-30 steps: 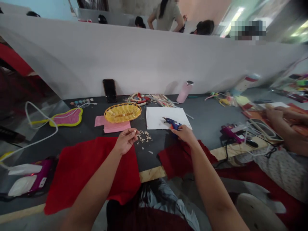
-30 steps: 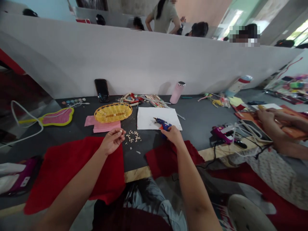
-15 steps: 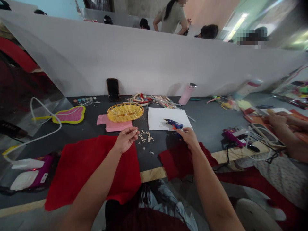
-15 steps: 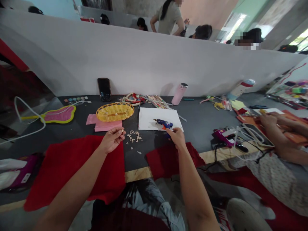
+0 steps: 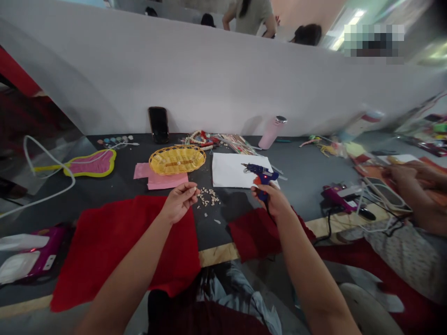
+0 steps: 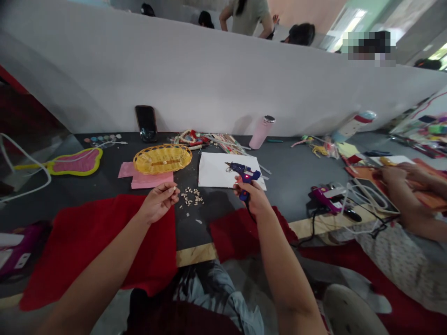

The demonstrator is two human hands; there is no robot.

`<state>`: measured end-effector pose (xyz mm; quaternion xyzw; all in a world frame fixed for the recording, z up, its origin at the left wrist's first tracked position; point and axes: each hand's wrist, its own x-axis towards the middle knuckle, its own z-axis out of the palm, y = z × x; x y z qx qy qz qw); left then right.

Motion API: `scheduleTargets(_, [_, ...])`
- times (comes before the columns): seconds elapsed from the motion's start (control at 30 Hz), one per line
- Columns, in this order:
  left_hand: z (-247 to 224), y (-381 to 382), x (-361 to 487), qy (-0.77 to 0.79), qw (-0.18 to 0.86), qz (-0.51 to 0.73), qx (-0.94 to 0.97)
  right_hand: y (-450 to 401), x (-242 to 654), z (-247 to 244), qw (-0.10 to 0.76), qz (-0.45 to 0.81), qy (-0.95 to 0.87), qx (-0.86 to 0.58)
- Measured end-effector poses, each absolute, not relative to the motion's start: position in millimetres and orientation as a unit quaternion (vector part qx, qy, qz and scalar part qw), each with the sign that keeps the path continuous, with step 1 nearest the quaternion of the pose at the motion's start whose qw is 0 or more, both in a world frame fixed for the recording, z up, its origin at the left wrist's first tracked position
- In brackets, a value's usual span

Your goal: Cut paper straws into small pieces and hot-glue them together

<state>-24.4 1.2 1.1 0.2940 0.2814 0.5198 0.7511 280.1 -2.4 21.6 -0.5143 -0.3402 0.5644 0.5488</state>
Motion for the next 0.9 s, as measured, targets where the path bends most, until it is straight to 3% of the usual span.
scheduleTargets(0.2, [-2.2,1.2,-22.8,0.282,0.758,0.518,0.279,17.4,255.9,38.1,0.524,0.638,-0.401,-0.397])
scheduleTargets(0.67, [-3.9,6.1,-16.8,0.304,0.769,0.516,0.222,10.5,227.9,3.6,0.467,0.656,-0.471,-0.36])
scheduleTargets(0.9, [-0.2,6.6,-14.5,0.316,0.758,0.528,0.217,6.3,222.4,7.2,0.386,0.651,-0.557,-0.341])
